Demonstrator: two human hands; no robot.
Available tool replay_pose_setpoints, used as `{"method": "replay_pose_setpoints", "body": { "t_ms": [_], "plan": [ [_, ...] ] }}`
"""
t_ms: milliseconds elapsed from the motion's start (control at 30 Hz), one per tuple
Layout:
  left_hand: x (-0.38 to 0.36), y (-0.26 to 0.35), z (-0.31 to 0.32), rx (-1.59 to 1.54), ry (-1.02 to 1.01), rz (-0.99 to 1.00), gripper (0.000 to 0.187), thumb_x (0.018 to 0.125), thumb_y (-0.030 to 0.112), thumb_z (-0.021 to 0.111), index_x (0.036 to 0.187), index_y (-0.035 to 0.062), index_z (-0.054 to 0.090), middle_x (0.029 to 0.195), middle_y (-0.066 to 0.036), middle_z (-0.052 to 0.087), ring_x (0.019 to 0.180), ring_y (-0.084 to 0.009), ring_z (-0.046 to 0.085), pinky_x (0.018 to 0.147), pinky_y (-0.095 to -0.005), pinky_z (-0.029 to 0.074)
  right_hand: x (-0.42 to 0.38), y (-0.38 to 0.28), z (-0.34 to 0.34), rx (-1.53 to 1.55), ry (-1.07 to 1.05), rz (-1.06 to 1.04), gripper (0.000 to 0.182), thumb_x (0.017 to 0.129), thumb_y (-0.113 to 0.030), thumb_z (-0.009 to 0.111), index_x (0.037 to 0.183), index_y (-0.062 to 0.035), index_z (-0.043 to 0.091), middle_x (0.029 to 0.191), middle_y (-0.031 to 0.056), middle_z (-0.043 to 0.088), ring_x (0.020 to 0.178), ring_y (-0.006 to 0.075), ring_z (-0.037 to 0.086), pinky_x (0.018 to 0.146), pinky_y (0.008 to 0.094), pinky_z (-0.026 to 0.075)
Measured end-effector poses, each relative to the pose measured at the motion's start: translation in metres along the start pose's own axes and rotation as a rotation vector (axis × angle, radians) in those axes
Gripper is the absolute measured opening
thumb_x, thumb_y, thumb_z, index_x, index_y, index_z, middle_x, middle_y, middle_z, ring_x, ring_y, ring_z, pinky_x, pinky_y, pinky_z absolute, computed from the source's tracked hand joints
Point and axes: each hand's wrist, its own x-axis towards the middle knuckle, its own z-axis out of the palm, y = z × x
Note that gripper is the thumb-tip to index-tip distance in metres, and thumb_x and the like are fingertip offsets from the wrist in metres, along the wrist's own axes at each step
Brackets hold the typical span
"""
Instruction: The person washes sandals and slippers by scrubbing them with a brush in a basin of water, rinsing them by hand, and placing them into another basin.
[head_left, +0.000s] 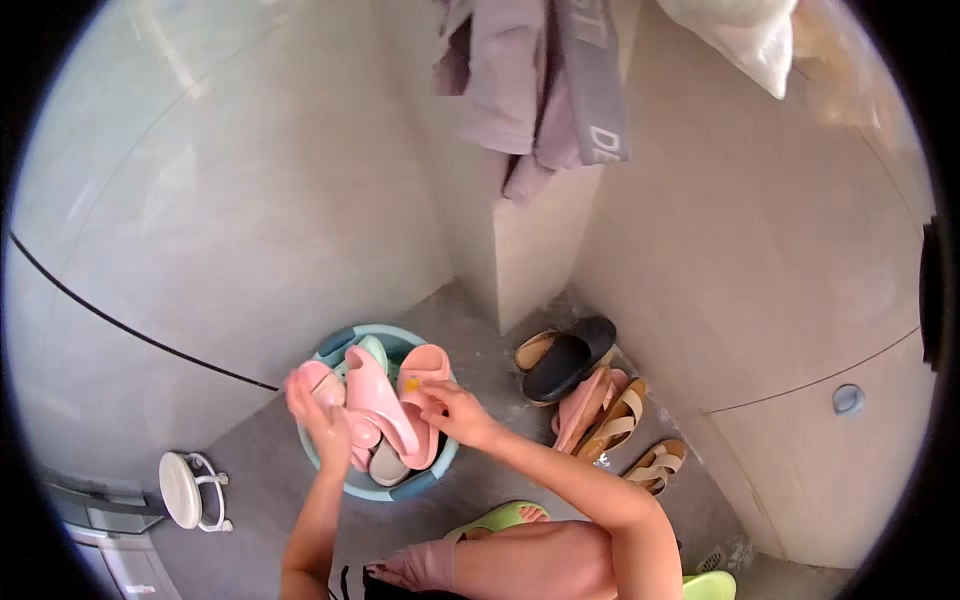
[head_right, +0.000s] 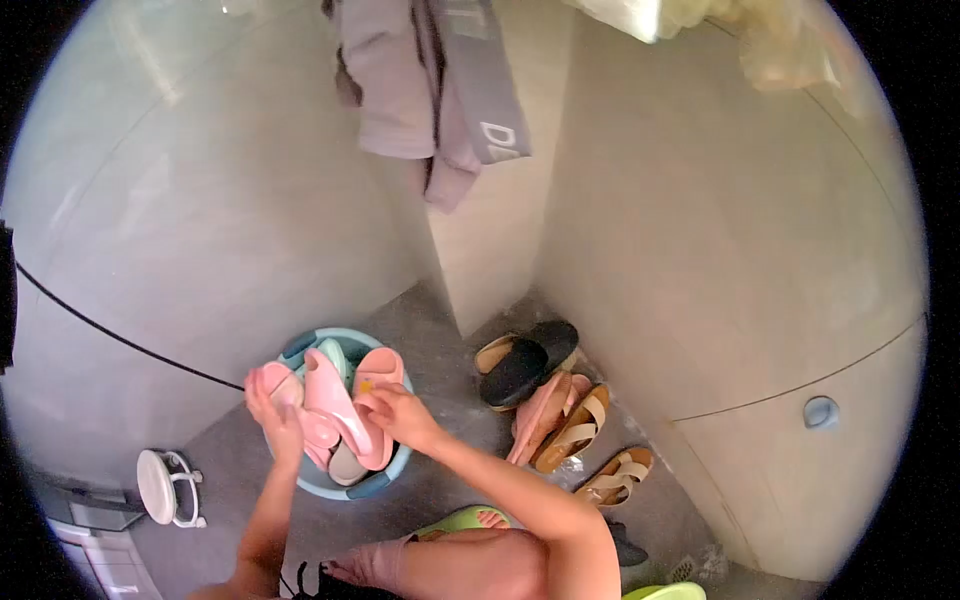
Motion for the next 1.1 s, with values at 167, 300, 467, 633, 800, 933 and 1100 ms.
{"method": "replay_pose_setpoints", "body": {
  "t_ms": [167, 300, 467, 633, 800, 933, 1100],
  "plan": [
    [-0.025, 0.099, 0.097, -0.488, -0.584, 0.157, 0.040, 0.077, -0.005, 0.053, 0.116, 0.0026, 0.059, 0.120, -0.016, 0.058, 0.117, -0.0334, 0.051, 0.099, -0.0411, 0.039, -0.058, 0.041, -0.059, 0.031, 0.102, 0.251, 0.034, 0.084, -0.020, 0.065, 0.112, -0.0013, 0.062, 0.098, 0.0191, 0.065, 0.085, 0.0306, 0.067, 0.075, 0.0376, 0.051],
    [-0.077, 0.154, 0.224, -0.474, -0.800, 0.364, 0.025, 0.083, 0.010, 0.059, 0.106, 0.0019, 0.063, 0.105, -0.015, 0.065, 0.103, -0.0344, 0.058, 0.091, -0.0421, 0.044, -0.177, 0.092, -0.096, -0.040, 0.267, 0.521, 0.030, 0.089, -0.017, 0.063, 0.116, -0.0049, 0.062, 0.093, 0.0129, 0.069, 0.086, 0.0169, 0.067, 0.075, 0.0313, 0.052],
    [-0.127, 0.206, 0.265, -0.193, -1.152, 0.349, 0.030, 0.083, 0.029, 0.065, 0.092, 0.0013, 0.061, 0.090, -0.015, 0.063, 0.089, -0.0338, 0.059, 0.081, -0.0443, 0.046, -0.302, 0.093, -0.106, -0.260, 0.486, 0.966, 0.034, 0.085, -0.017, 0.063, 0.117, -0.0066, 0.061, 0.098, 0.0148, 0.067, 0.082, 0.0293, 0.067, 0.077, 0.0371, 0.052],
    [-0.174, 0.213, 0.253, -0.503, -1.130, 0.357, 0.024, 0.084, 0.021, 0.062, 0.098, 0.0013, 0.058, 0.097, -0.018, 0.059, 0.097, -0.0345, 0.056, 0.083, -0.0438, 0.045, -0.264, 0.103, -0.110, -0.610, 0.847, 0.689, 0.056, 0.081, -0.013, 0.061, 0.134, -0.0068, 0.044, 0.111, 0.0208, 0.059, 0.093, 0.0381, 0.060, 0.086, 0.0427, 0.049],
    [-0.207, 0.227, 0.244, -0.739, -1.199, 0.466, 0.018, 0.091, 0.008, 0.050, 0.100, -0.0026, 0.061, 0.094, -0.014, 0.062, 0.088, -0.0294, 0.060, 0.080, -0.0358, 0.047, -0.229, 0.153, -0.109, -0.263, 1.320, 0.623, 0.060, 0.088, -0.019, 0.056, 0.140, -0.0010, 0.033, 0.114, 0.0253, 0.059, 0.099, 0.0382, 0.060, 0.087, 0.0428, 0.048],
    [-0.210, 0.188, 0.291, -0.618, -0.840, 0.316, 0.018, 0.089, 0.006, 0.051, 0.101, -0.0025, 0.061, 0.091, -0.015, 0.064, 0.084, -0.0292, 0.061, 0.077, -0.0368, 0.048, -0.237, 0.126, -0.101, -0.054, 1.308, 0.708, 0.082, 0.085, -0.033, 0.064, 0.146, 0.0002, 0.021, 0.110, 0.0242, 0.061, 0.093, 0.0372, 0.063, 0.085, 0.0417, 0.049],
    [-0.206, 0.183, 0.324, -0.533, -0.861, 0.223, 0.020, 0.089, 0.006, 0.053, 0.106, -0.0028, 0.059, 0.088, -0.018, 0.066, 0.069, -0.0320, 0.063, 0.067, -0.0405, 0.051, -0.236, 0.130, -0.077, -0.542, 1.077, 0.666, 0.110, 0.067, -0.036, 0.078, 0.147, 0.0014, 0.012, 0.107, 0.0285, 0.060, 0.100, 0.0408, 0.061, 0.083, 0.0432, 0.050]
  ]
}}
